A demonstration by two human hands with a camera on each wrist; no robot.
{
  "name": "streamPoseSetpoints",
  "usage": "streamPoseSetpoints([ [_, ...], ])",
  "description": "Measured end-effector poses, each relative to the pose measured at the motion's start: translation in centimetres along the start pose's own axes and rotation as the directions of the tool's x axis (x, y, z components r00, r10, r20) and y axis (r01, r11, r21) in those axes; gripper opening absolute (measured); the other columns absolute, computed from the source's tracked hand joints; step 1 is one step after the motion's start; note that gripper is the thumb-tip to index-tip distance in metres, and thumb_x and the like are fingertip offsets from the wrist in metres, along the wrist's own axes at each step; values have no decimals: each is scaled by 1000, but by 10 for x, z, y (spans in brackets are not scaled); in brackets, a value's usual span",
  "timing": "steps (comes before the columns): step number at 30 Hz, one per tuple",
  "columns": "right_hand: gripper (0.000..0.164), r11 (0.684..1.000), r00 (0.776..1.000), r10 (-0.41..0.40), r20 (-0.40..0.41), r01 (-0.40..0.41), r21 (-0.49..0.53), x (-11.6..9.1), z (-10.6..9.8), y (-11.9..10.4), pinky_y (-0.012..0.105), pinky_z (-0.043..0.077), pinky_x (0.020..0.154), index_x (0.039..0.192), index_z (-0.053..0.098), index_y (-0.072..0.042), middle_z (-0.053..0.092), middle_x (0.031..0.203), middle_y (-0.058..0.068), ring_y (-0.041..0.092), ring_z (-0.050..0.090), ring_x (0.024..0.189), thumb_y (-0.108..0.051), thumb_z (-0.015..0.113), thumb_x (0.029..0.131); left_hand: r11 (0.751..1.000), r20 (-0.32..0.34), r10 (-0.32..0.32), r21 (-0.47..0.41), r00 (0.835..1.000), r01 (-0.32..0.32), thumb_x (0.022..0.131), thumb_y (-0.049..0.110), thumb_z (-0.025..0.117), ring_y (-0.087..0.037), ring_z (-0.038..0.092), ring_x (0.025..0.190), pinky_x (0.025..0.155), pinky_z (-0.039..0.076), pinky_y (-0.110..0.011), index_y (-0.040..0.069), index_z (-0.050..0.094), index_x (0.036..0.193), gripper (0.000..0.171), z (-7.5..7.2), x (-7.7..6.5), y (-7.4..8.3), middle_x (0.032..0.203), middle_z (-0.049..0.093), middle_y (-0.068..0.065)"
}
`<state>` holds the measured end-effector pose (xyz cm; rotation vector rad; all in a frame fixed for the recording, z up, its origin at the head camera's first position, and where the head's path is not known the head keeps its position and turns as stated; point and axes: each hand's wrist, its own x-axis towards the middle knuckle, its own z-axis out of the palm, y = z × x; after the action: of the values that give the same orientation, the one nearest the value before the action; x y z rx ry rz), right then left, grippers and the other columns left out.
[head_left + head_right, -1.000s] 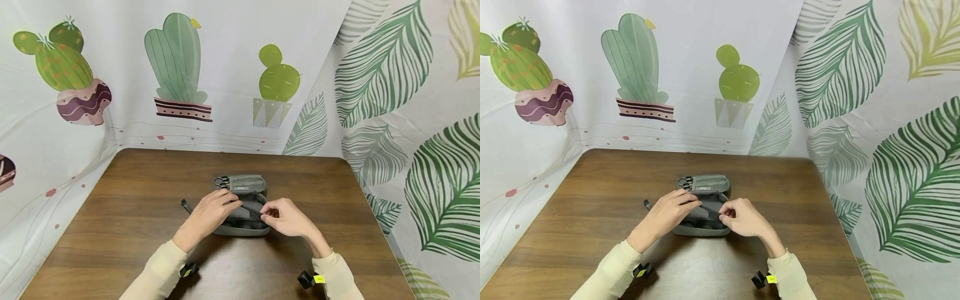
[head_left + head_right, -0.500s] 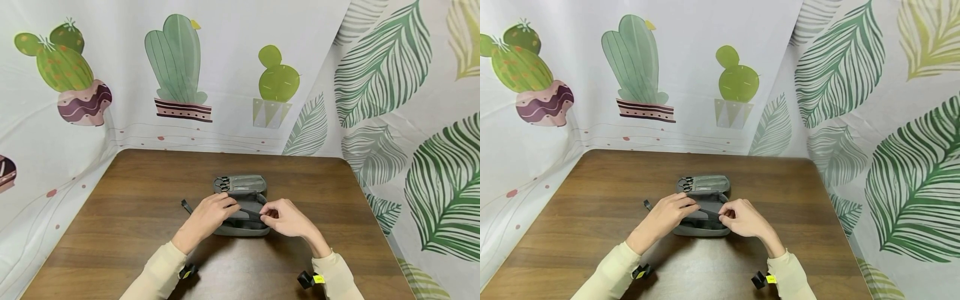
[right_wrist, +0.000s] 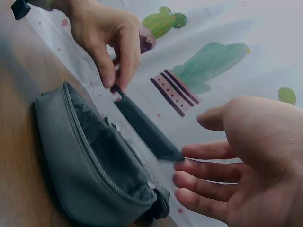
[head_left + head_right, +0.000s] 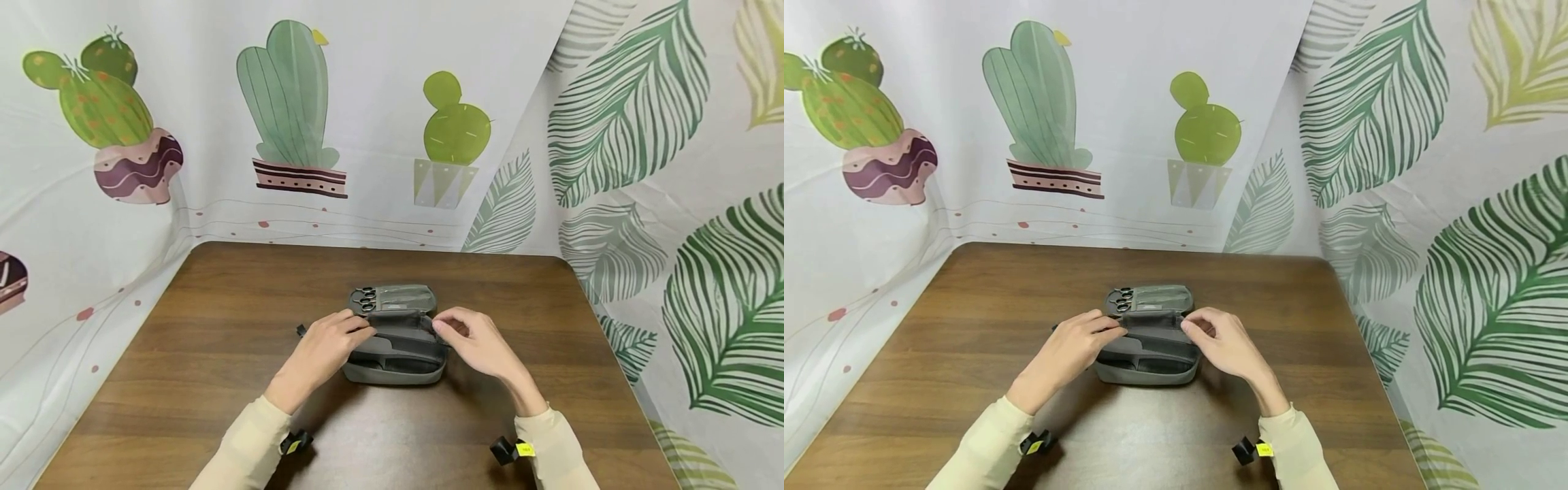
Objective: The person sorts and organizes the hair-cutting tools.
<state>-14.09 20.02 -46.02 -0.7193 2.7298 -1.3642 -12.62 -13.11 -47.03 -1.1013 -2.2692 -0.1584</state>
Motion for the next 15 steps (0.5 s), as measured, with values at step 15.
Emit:
streamPoseSetpoints([
  [15, 6, 993, 993, 82, -89, -89, -75, 8, 17, 31, 18, 50, 72, 105, 82, -9, 74, 88, -1, 5, 62, 77, -12, 80, 101, 992, 84, -124, 23, 989, 122, 82, -15, 82, -20, 71, 93, 81, 65, -32, 15, 88, 111, 42, -7, -17, -14, 105, 84, 1],
])
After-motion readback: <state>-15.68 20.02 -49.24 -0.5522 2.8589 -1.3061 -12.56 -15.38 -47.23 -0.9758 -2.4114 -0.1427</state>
